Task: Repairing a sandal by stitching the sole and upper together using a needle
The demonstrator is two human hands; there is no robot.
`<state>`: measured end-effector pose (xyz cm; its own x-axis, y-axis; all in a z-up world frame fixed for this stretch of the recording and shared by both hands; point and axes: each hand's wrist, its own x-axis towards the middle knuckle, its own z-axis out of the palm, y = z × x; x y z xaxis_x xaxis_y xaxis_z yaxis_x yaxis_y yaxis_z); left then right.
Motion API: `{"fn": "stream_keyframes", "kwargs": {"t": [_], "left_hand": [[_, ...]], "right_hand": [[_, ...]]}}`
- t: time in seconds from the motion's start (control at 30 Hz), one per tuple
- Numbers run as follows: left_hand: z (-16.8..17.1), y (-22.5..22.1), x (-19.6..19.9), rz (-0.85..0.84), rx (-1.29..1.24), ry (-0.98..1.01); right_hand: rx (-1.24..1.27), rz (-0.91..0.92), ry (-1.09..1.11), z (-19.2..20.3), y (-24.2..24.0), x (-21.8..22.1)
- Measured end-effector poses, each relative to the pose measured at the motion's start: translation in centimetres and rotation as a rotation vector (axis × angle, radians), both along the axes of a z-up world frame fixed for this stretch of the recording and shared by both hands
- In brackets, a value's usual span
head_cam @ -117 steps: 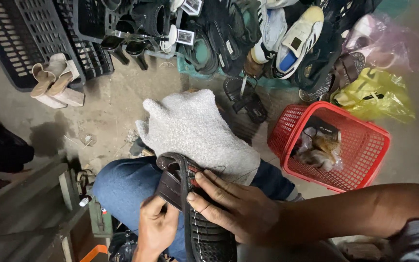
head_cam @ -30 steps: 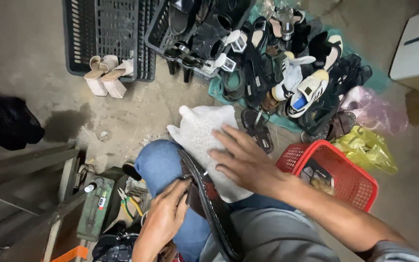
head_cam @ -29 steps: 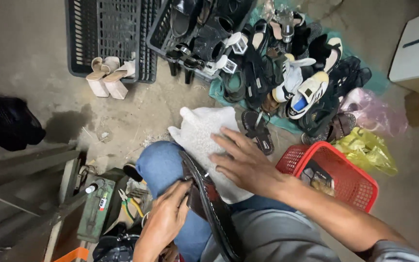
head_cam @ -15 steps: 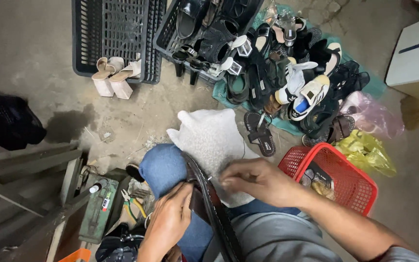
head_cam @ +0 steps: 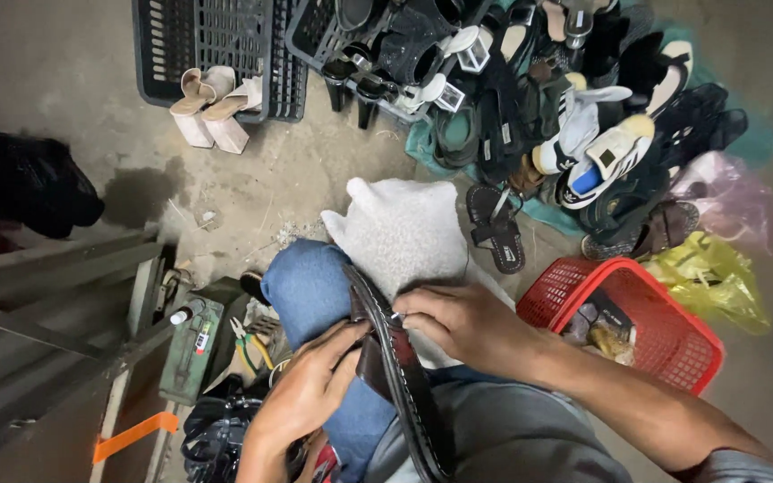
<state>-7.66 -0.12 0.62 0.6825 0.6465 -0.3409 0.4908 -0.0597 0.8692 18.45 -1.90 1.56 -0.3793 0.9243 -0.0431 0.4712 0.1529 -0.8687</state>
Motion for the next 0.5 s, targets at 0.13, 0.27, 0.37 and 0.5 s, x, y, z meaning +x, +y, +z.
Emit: {"fn": "stream_keyframes", "kwargs": {"t": [0.13, 0.27, 0.37, 0.5], "left_hand": [[0.3, 1.1, 2.2, 0.052, 0.116, 0.036], [0.4, 1.8, 3.5, -0.019, 0.299, 0.222], [-0.6, 1.0, 3.2, -0.062, 0.329, 0.323], [-1.5, -0.6, 2.7, -0.045, 0.369, 0.422]], "right_hand": [[0.017, 0.042, 0.097, 0.6, 0.7, 1.8], [0.065, 0.296, 0.011, 1.0, 2.2, 4.2], [-0.374, 0.653, -0.39, 1.2, 4.8, 3.7], [-0.303, 0.725, -0.361, 1.9, 6.8, 2.7]]}}
